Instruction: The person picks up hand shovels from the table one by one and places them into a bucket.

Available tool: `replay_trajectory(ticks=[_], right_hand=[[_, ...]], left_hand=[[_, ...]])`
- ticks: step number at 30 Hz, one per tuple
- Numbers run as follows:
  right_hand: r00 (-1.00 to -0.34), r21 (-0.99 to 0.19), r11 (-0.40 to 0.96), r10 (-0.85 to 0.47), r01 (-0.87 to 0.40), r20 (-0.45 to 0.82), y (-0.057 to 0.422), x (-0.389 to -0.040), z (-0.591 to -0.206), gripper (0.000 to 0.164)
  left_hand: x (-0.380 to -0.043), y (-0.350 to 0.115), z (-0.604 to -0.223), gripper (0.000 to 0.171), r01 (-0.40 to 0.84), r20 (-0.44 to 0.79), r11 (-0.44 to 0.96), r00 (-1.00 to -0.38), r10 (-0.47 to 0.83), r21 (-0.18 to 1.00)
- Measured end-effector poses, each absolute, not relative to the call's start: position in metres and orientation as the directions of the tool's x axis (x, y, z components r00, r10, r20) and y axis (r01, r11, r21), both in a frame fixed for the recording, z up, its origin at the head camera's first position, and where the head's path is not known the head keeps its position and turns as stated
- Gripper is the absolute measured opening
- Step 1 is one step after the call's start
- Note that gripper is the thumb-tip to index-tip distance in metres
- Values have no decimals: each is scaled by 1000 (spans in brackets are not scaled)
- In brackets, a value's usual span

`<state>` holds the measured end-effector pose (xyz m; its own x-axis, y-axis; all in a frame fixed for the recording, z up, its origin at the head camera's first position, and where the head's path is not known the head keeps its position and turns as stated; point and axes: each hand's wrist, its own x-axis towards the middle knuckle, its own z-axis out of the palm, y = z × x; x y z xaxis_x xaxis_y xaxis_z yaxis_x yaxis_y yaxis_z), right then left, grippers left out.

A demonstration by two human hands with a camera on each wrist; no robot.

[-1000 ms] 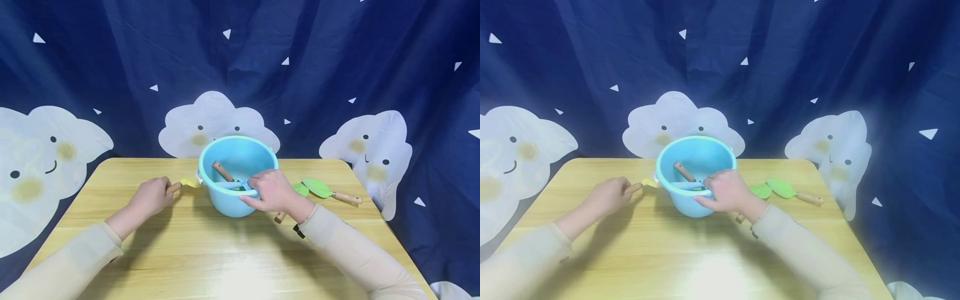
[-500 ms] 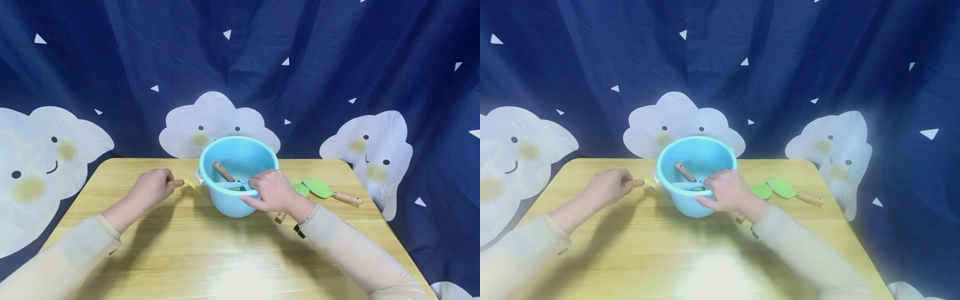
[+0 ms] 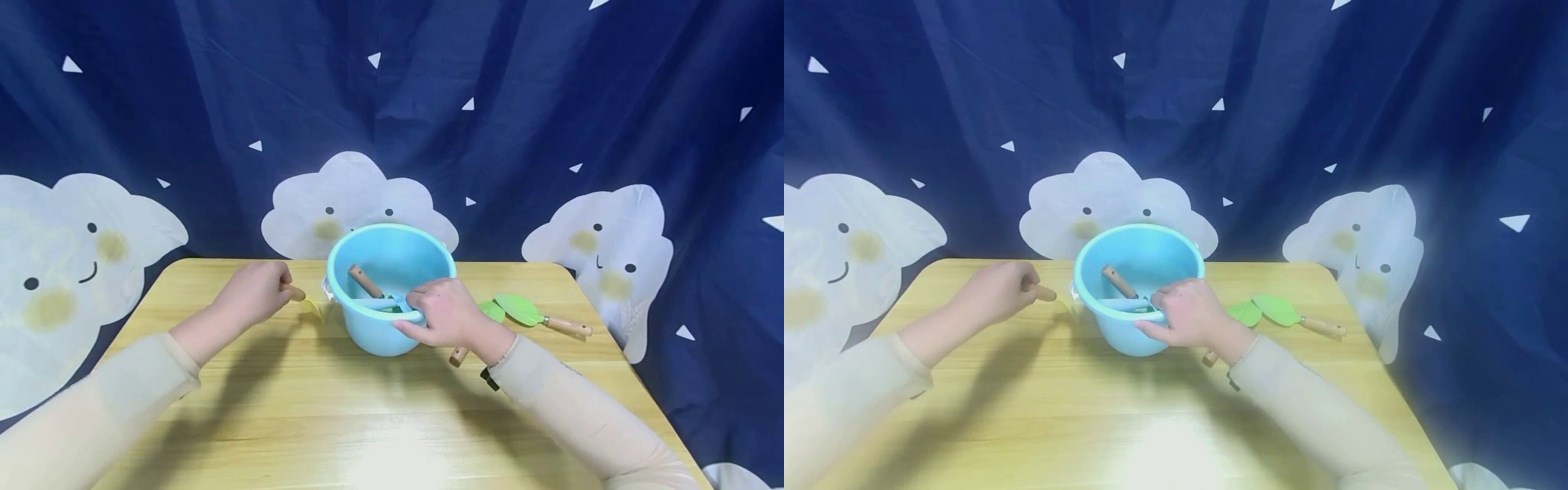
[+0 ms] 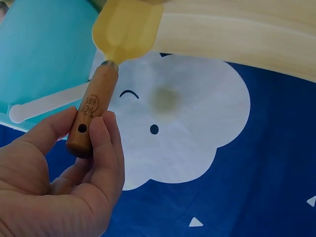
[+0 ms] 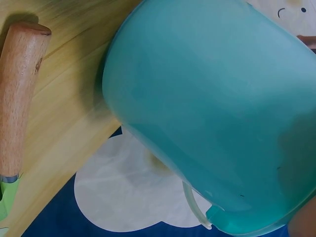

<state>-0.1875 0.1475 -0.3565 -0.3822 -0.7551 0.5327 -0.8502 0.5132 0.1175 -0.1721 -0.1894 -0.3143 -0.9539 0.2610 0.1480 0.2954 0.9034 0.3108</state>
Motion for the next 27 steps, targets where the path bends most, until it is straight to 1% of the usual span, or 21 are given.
replay_trajectory(ticks=[1,3,4,8,14,20,27], right_hand=[[-383,117,514,-755,-850,533,148,-188,-357,62],[-386,116,516,-754,-849,532,148,-187,-356,62],[-388,115,518,-753,-848,531,148,-187,-357,62],[-387,115,518,-753,-848,532,148,-188,-357,62],[-393,113,521,-753,-846,527,148,-188,-357,62],[-389,115,519,-752,-847,532,148,-189,-357,62],[-393,120,523,-755,-844,525,148,-189,-358,62]], left_hand=[[-172,-188,-312,20,295,150,902,-954,260,314],[-173,-187,-309,7,301,158,903,-952,264,305],[-173,-187,-308,5,303,160,904,-951,265,301],[-173,-185,-305,7,302,155,903,-951,266,305],[-175,-183,-304,8,296,148,891,-954,260,344],[-178,-181,-306,6,302,179,884,-951,253,355],[-179,-181,-312,11,297,215,872,-950,227,388]])
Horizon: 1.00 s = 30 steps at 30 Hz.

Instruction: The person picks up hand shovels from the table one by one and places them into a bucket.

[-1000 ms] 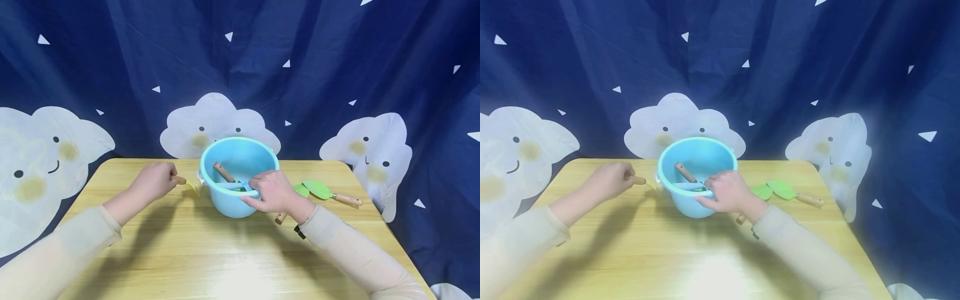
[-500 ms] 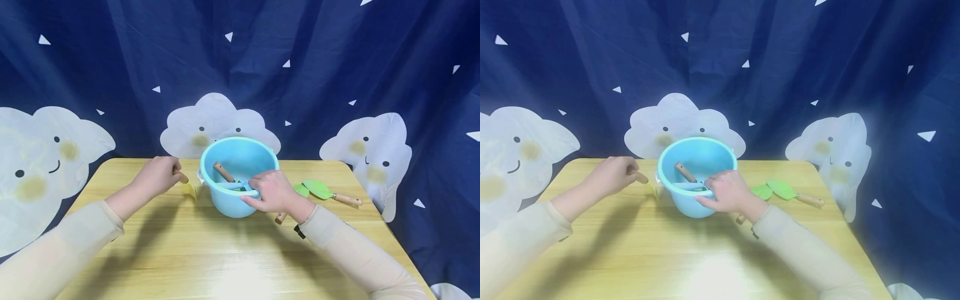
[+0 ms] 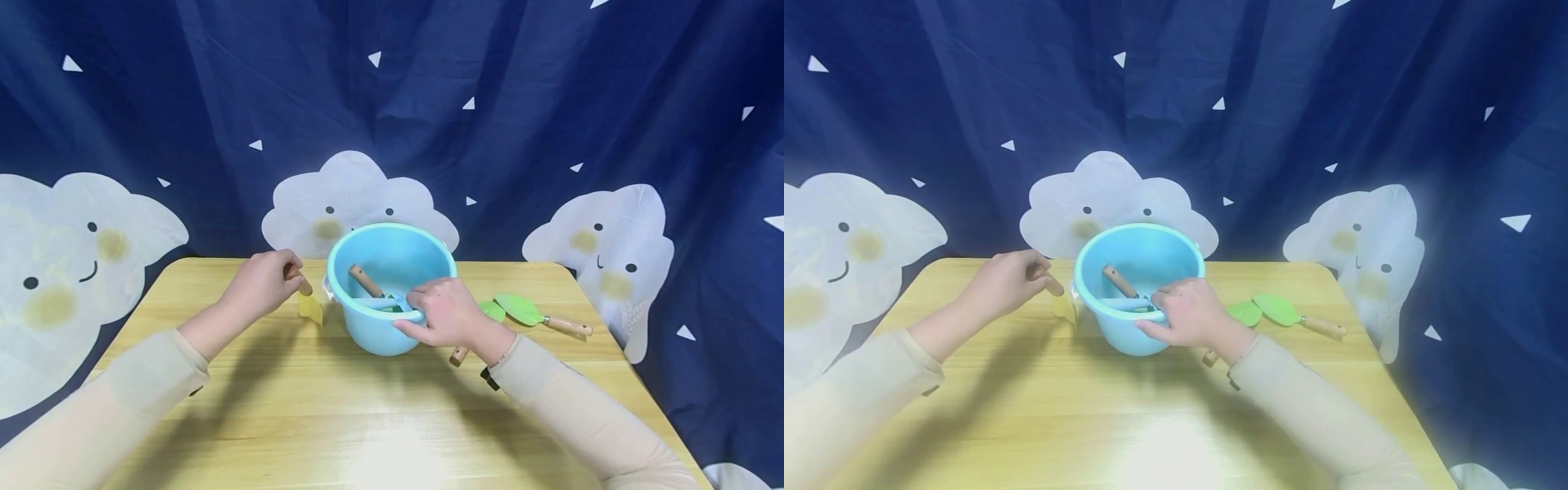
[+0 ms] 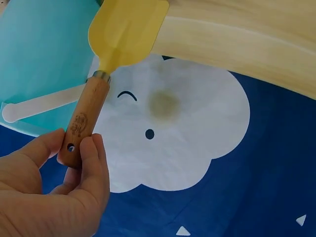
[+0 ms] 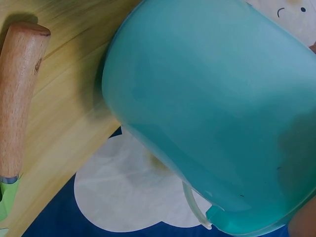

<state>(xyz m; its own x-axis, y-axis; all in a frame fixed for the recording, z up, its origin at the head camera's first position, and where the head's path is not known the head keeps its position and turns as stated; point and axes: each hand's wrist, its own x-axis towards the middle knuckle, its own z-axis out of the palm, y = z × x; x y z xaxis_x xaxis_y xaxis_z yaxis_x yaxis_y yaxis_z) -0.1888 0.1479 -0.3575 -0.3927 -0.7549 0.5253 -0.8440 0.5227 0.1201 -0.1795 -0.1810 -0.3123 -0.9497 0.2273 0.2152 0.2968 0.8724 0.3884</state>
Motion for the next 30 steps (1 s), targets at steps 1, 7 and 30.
replay_trajectory(ticks=[1,7,30], right_hand=[[-394,121,524,-755,-843,524,148,-189,-358,62],[-390,124,522,-756,-844,526,148,-189,-359,62],[-373,122,510,-752,-851,544,148,-190,-358,61]], left_hand=[[-180,-181,-314,11,297,223,870,-949,223,394],[-184,-182,-326,9,267,227,844,-957,178,464],[-190,-185,-363,23,220,245,704,-967,67,675]])
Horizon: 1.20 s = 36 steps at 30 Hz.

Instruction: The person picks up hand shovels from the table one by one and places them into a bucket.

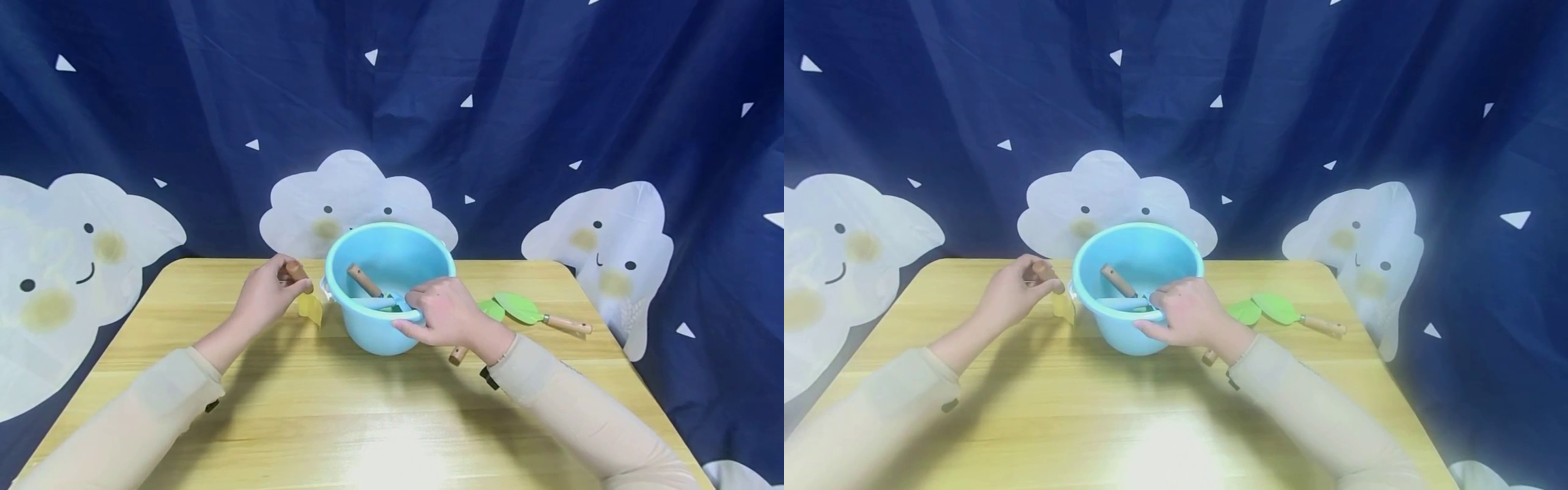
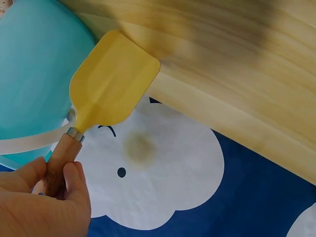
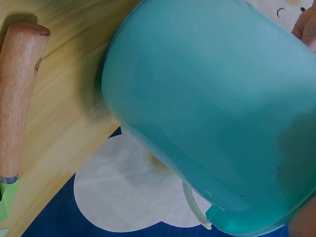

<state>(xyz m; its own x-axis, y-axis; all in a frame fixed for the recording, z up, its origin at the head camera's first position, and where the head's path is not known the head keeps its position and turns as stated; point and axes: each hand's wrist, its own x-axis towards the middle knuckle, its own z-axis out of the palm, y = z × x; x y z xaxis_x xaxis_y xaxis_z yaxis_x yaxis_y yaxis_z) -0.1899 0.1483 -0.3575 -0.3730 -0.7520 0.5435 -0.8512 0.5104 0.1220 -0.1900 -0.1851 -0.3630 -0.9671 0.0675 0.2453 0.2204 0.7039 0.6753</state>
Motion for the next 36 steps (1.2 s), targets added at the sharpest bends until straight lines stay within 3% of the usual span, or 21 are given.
replay_trajectory(ticks=[17,26,36], right_hand=[[-386,119,515,-758,-849,526,148,-189,-356,62],[-380,112,510,-753,-853,537,149,-190,-357,61],[-387,108,513,-755,-852,529,149,-192,-359,62]], left_hand=[[-184,-191,-346,24,253,287,712,-955,76,655],[-181,-190,-324,20,323,394,724,-916,77,609],[-177,-189,-303,21,291,392,730,-919,35,618]])
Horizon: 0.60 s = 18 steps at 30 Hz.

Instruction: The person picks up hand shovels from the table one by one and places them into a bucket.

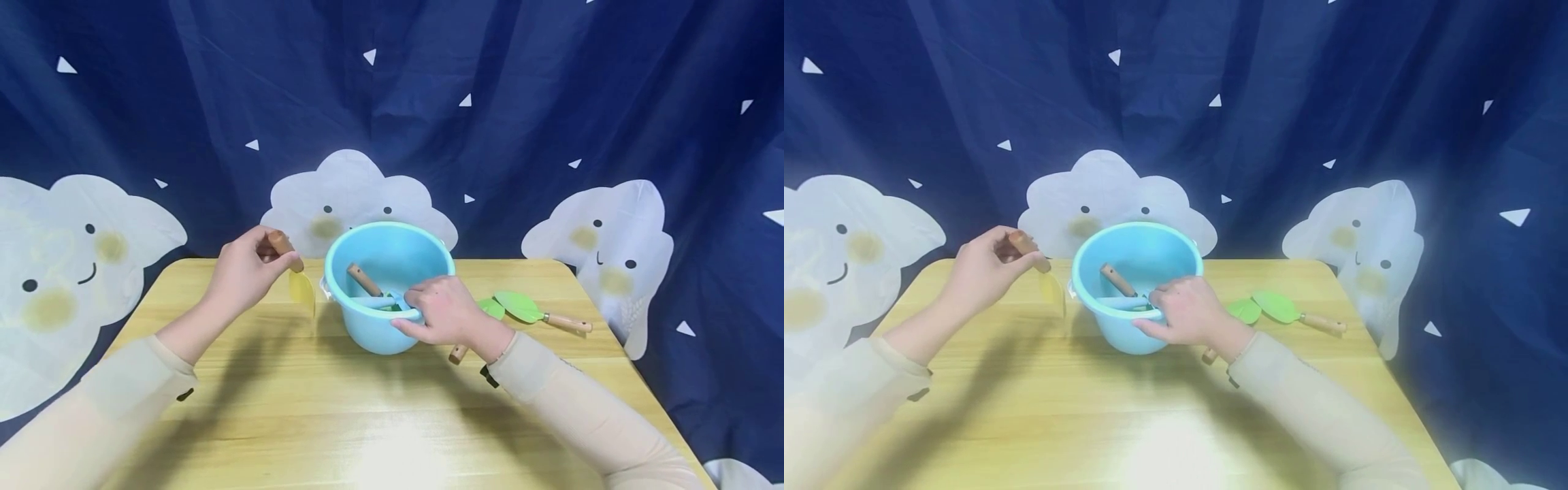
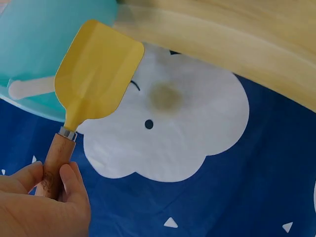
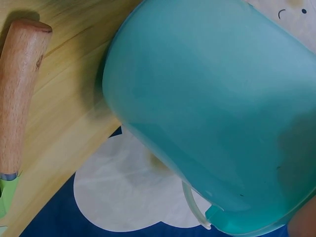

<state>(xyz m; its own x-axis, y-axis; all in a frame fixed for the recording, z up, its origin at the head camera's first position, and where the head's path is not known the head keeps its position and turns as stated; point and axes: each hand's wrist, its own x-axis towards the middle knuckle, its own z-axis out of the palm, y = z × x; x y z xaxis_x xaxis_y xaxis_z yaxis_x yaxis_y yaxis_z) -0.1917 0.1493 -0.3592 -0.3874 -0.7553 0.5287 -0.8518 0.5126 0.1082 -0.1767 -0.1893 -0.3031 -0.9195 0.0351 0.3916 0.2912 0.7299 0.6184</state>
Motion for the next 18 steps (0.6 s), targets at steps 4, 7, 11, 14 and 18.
replay_trajectory(ticks=[4,7,11,14,18], right_hand=[[-391,114,519,-754,-847,528,149,-191,-359,62],[-394,118,523,-755,-844,524,149,-191,-359,62],[-397,123,527,-755,-841,522,149,-191,-359,63],[-398,125,529,-755,-839,520,148,-190,-359,63],[-399,124,527,-757,-841,517,148,-190,-359,63]], left_hand=[[-175,-189,-290,24,285,394,733,-919,26,617],[-174,-188,-280,25,286,398,735,-917,23,615],[-173,-188,-268,25,300,420,738,-907,25,604],[-173,-188,-259,23,315,437,740,-899,31,595],[-172,-187,-247,23,325,444,737,-895,37,593]])
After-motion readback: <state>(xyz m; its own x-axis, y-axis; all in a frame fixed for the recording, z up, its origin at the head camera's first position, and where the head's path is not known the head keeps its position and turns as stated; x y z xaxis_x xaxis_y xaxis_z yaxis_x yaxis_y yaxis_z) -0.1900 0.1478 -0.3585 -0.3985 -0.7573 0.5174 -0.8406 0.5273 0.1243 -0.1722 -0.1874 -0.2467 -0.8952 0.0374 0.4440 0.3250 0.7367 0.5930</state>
